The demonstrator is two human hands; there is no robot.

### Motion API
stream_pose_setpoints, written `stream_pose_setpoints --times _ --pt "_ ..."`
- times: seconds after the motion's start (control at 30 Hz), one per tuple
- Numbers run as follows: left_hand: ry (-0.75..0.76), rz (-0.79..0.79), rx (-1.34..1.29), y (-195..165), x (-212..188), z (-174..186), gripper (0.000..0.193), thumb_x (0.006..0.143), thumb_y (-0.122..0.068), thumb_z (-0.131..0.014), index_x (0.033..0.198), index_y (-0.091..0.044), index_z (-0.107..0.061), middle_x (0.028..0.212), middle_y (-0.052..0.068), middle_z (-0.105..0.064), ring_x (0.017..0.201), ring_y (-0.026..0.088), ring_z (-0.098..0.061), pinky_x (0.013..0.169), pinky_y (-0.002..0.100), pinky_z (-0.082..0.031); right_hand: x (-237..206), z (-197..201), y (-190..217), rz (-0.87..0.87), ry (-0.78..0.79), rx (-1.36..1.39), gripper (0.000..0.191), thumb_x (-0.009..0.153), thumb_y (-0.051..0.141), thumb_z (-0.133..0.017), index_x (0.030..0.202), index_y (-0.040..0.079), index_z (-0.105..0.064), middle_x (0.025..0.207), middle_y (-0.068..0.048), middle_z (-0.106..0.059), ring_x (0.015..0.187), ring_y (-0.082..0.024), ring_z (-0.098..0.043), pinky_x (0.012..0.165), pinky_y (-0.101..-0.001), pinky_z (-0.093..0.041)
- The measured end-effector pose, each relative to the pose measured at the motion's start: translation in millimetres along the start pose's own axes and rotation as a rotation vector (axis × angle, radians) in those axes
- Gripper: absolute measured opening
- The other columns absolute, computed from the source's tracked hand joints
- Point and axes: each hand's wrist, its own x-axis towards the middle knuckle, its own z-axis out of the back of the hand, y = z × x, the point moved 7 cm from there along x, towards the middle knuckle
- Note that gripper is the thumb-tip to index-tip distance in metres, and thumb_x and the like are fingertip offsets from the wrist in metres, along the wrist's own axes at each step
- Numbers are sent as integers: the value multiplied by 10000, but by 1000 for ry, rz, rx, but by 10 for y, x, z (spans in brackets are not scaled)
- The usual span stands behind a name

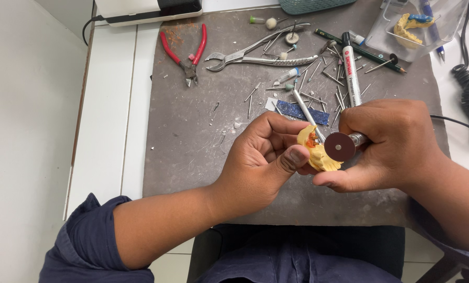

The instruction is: The person holds a yellow dental prosthesis in the left hand and uses a rotary grinding tool in the right hand to grind and smooth the inner surface. The person repeatedly repositions the prosthesis to access different areas while the tool is active.

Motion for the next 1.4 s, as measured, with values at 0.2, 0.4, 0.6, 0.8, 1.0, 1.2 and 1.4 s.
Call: stream_pose_setpoints --times 0.2,0.4,0.6,0.8,1.0,1.2,1.4 --pt "-8 -20 -5 -10 1 12 401 1072 -300 -653 1296 -5 -501 1145 142 -685 1037 152 -689 966 290 -619 -1 -32 -53 -49 25 24 656 471 646 -906 533 57 -624 384 -53 -465 349 -190 -511 368 -344 -357" --pt "-75 56 32 23 77 95 411 1061 -298 -606 1319 -4 -484 1126 171 -715 968 182 -743 842 270 -614 -111 49 -190 -41 -31 158 601 567 579 -855 687 43 -610 563 -36 -532 478 -120 -517 447 -278 -370" --pt "-70 148 195 130 217 196 319 1009 -185 -651 1215 8 -502 1118 142 -715 933 169 -740 794 268 -619 -187 117 -363 -57 -99 320 431 831 452 -768 764 52 -621 648 14 -561 541 -69 -470 483 -248 -342" --pt "12 154 453 151 372 311 271 981 -152 -676 1154 17 -553 1052 138 -732 921 179 -753 809 295 -637 -150 119 -493 -186 -141 175 401 919 395 -721 750 43 -629 599 9 -529 529 -86 -463 490 -280 -342" --pt "-49 214 -102 161 349 350 401 1011 -291 -633 1269 -14 -500 1183 152 -672 1095 235 -708 966 379 -600 -69 92 -347 -78 -119 309 434 790 470 -733 721 66 -590 589 31 -514 496 -74 -432 439 -269 -298" --pt "-8 176 -215 136 302 275 458 994 -322 -648 1302 -42 -457 1335 134 -637 1203 243 -655 1055 405 -563 -16 81 -166 -50 -76 232 504 612 488 -854 714 57 -613 529 20 -512 452 -72 -458 403 -256 -337" --pt "73 185 -358 130 232 168 467 1027 -327 -658 1351 -81 -428 1331 192 -615 1238 292 -649 1108 453 -555 39 79 -73 -54 -43 146 566 543 515 -899 735 44 -650 526 -4 -544 441 -88 -508 407 -261 -369"
